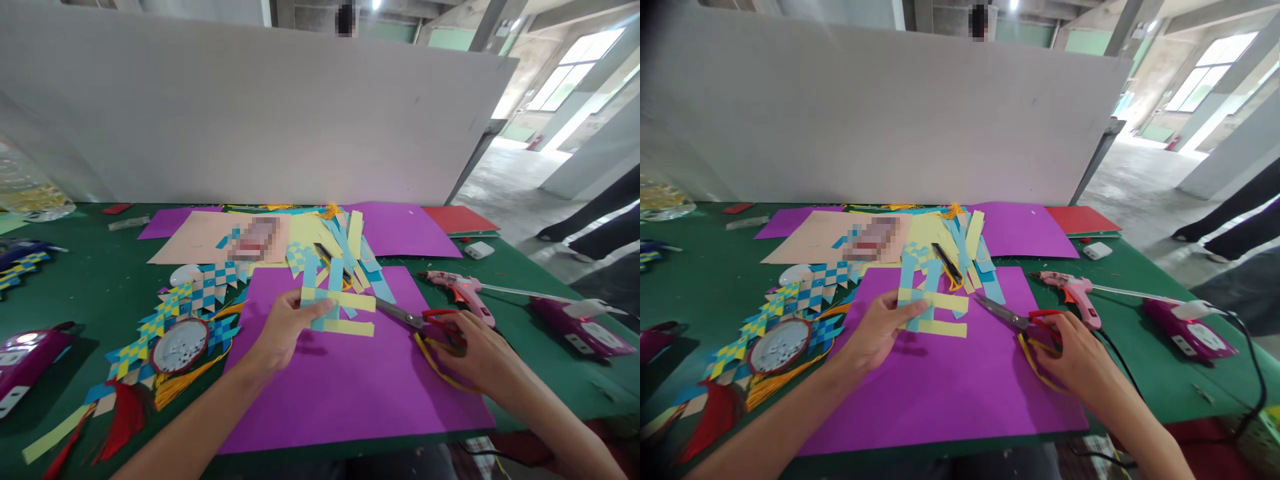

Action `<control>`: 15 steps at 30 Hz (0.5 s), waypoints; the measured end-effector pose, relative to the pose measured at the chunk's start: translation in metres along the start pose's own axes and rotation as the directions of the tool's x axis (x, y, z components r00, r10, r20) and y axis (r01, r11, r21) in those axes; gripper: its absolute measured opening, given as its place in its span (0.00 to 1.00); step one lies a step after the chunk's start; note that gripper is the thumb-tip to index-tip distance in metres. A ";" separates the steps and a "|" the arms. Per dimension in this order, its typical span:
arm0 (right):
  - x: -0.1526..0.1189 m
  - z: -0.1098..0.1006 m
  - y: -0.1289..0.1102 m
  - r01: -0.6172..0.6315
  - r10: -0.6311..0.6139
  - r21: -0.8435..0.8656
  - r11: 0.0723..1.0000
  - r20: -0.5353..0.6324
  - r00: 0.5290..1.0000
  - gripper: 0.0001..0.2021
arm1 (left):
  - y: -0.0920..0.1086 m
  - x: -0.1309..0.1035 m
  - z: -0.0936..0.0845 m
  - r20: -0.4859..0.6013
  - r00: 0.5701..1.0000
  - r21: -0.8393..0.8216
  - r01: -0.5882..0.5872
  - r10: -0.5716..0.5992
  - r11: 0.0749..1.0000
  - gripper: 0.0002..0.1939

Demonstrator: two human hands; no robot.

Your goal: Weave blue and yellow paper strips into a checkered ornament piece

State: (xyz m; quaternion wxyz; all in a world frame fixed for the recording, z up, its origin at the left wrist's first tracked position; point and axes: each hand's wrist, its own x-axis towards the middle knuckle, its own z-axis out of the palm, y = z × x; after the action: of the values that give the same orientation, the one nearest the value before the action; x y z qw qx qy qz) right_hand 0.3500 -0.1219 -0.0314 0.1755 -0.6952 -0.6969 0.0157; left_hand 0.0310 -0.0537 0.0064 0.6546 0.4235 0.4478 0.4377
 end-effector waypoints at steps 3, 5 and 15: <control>0.001 -0.012 0.001 -0.106 0.107 0.045 0.993 -0.030 0.994 0.17 | 0.003 -0.002 0.002 0.025 0.999 0.004 0.027 -0.027 1.000 0.11; 0.004 -0.023 0.003 -0.178 0.185 0.088 0.980 -0.071 0.980 0.18 | 0.005 -0.004 0.004 0.057 0.997 0.008 0.047 -0.047 0.999 0.09; 0.017 -0.067 -0.044 0.123 -0.110 0.051 0.991 -0.210 0.972 0.24 | 0.000 -0.006 0.005 0.222 0.966 0.002 0.139 -0.136 0.990 0.10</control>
State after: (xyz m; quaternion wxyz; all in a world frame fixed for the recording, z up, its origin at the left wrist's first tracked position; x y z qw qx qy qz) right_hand 0.3262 -0.1214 0.0468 0.2696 -0.6450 -0.7136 -0.0448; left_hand 0.0349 -0.0598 0.0087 0.7319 0.4332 0.3976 0.3444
